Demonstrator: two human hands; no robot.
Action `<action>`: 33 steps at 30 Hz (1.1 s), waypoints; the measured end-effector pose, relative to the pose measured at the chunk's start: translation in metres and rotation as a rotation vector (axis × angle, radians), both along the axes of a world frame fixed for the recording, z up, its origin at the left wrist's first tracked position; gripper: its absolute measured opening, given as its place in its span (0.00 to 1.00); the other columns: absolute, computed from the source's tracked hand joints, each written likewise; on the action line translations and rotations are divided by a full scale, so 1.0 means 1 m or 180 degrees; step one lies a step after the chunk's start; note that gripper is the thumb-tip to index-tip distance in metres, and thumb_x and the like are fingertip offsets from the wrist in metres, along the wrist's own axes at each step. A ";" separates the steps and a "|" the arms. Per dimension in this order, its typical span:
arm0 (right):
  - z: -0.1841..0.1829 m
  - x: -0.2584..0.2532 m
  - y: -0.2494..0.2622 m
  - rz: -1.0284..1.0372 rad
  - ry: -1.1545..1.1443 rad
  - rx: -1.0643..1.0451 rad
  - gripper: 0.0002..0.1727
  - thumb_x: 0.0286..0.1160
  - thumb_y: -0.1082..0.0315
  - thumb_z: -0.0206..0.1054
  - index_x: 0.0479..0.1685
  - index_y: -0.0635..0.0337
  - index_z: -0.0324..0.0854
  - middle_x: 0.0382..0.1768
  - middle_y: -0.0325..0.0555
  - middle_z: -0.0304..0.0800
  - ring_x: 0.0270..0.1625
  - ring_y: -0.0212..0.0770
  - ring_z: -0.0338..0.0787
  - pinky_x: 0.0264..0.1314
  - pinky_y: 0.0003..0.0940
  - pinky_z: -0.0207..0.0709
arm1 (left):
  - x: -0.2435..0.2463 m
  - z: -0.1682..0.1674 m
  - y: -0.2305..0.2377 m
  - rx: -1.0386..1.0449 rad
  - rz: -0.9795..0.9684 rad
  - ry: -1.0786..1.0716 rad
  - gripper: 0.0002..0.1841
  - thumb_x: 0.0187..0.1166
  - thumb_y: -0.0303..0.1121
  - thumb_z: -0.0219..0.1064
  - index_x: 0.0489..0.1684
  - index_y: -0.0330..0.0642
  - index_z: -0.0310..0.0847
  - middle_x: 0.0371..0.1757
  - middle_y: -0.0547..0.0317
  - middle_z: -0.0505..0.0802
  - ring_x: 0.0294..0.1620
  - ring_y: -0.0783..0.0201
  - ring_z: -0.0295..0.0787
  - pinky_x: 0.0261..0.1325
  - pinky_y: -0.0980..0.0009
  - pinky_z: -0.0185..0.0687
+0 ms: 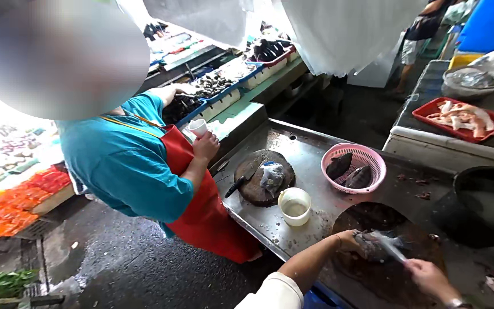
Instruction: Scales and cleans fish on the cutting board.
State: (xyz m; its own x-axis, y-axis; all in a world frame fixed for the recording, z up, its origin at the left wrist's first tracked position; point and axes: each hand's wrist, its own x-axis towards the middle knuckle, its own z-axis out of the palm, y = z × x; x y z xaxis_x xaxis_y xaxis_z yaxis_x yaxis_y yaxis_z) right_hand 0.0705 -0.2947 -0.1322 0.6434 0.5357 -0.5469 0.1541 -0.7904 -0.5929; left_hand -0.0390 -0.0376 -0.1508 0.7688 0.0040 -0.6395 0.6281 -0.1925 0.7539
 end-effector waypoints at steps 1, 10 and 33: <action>-0.002 0.007 -0.001 -0.0056 -0.0057 -0.0113 0.24 0.93 0.55 0.53 0.58 0.68 0.87 0.42 0.66 0.93 0.44 0.61 0.93 0.53 0.64 0.83 | 0.000 -0.004 -0.001 -0.0284 0.0262 0.0101 0.36 0.73 0.35 0.77 0.85 0.52 0.66 0.59 0.43 0.90 0.39 0.53 0.90 0.41 0.54 0.88; -0.008 0.001 -0.014 -0.0216 -0.0105 -0.0137 0.26 0.93 0.54 0.53 0.61 0.71 0.85 0.50 0.70 0.92 0.53 0.64 0.93 0.63 0.68 0.80 | 0.006 -0.007 -0.007 -0.1001 0.1122 0.0387 0.24 0.88 0.49 0.57 0.81 0.55 0.70 0.56 0.46 0.89 0.37 0.56 0.87 0.36 0.59 0.83; -0.005 -0.014 -0.006 -0.0348 0.0150 0.0069 0.25 0.94 0.54 0.53 0.60 0.69 0.86 0.38 0.61 0.92 0.39 0.54 0.93 0.48 0.58 0.85 | 0.006 -0.007 0.012 -0.0928 0.1013 0.0431 0.24 0.88 0.51 0.57 0.81 0.58 0.74 0.65 0.45 0.88 0.49 0.52 0.89 0.45 0.54 0.86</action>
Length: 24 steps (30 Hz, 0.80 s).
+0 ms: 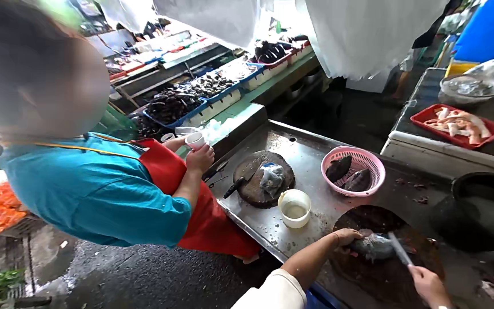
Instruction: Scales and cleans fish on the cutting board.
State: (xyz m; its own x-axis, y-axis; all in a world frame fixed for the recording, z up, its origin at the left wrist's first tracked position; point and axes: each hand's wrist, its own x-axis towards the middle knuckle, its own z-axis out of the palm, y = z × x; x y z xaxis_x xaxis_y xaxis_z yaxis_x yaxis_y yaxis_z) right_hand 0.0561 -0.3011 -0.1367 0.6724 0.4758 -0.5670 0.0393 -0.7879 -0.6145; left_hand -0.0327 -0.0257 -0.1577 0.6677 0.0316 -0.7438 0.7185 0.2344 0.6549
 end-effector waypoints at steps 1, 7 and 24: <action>-0.004 -0.004 -0.001 0.0016 -0.0152 -0.0111 0.26 0.93 0.54 0.52 0.61 0.70 0.85 0.44 0.66 0.93 0.47 0.60 0.94 0.58 0.64 0.83 | -0.001 0.000 -0.005 0.0010 0.0051 0.0026 0.24 0.88 0.52 0.57 0.80 0.58 0.75 0.64 0.46 0.89 0.48 0.53 0.90 0.44 0.55 0.85; 0.008 -0.005 0.005 0.0178 -0.0161 -0.0006 0.25 0.93 0.52 0.53 0.58 0.67 0.86 0.34 0.60 0.90 0.32 0.52 0.90 0.38 0.55 0.85 | -0.002 -0.007 -0.002 -0.0143 0.0302 0.0008 0.23 0.89 0.49 0.54 0.79 0.56 0.74 0.61 0.45 0.89 0.45 0.52 0.89 0.42 0.55 0.85; 0.004 0.011 0.027 0.0154 -0.0160 -0.0327 0.27 0.94 0.51 0.52 0.55 0.68 0.87 0.41 0.65 0.93 0.42 0.61 0.93 0.51 0.65 0.83 | -0.014 -0.003 -0.012 0.0278 -0.0081 -0.0376 0.27 0.84 0.46 0.66 0.81 0.51 0.72 0.61 0.42 0.89 0.47 0.50 0.91 0.46 0.52 0.87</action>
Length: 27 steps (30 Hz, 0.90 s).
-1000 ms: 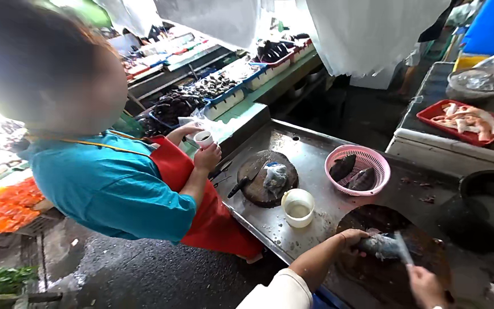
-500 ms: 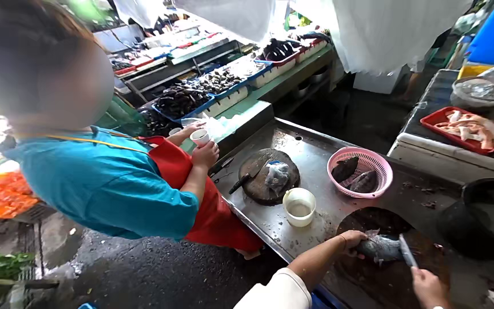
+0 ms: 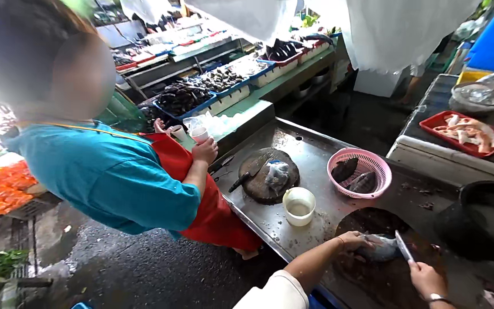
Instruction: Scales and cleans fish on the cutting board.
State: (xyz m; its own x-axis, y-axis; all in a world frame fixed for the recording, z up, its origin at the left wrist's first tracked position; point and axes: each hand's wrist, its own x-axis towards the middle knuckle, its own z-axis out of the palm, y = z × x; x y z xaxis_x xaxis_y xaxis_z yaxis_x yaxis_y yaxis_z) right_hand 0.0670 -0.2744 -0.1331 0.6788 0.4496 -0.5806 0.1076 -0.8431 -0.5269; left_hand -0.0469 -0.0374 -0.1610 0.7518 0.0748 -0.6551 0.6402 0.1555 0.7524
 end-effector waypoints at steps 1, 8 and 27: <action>-0.002 -0.010 0.004 0.0060 -0.0172 -0.0072 0.28 0.94 0.51 0.51 0.55 0.69 0.86 0.42 0.67 0.92 0.45 0.63 0.93 0.54 0.67 0.83 | 0.002 0.004 -0.004 0.0370 -0.0295 -0.0042 0.34 0.74 0.41 0.76 0.82 0.50 0.71 0.62 0.42 0.90 0.48 0.48 0.92 0.48 0.48 0.89; 0.003 -0.005 0.000 0.0117 -0.0306 -0.0302 0.28 0.93 0.50 0.51 0.58 0.68 0.86 0.46 0.66 0.93 0.51 0.62 0.94 0.59 0.66 0.83 | 0.002 0.012 -0.011 0.1468 -0.1076 0.0098 0.44 0.59 0.38 0.85 0.82 0.46 0.69 0.62 0.39 0.90 0.52 0.42 0.94 0.50 0.39 0.90; 0.029 -0.039 -0.005 0.0454 -0.0032 0.0265 0.27 0.92 0.48 0.53 0.51 0.64 0.86 0.42 0.61 0.89 0.47 0.58 0.90 0.55 0.61 0.82 | -0.005 0.023 0.006 0.1080 -0.1070 -0.0218 0.48 0.52 0.32 0.87 0.81 0.43 0.68 0.64 0.45 0.90 0.59 0.53 0.91 0.62 0.51 0.90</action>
State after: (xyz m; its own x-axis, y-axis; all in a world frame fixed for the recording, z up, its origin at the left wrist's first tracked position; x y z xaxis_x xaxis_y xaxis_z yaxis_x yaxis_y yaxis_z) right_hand 0.0279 -0.2791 -0.1045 0.6104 0.5880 -0.5307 0.2287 -0.7723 -0.5926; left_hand -0.0523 -0.0319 -0.1381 0.8116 0.0213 -0.5838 0.5600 -0.3131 0.7671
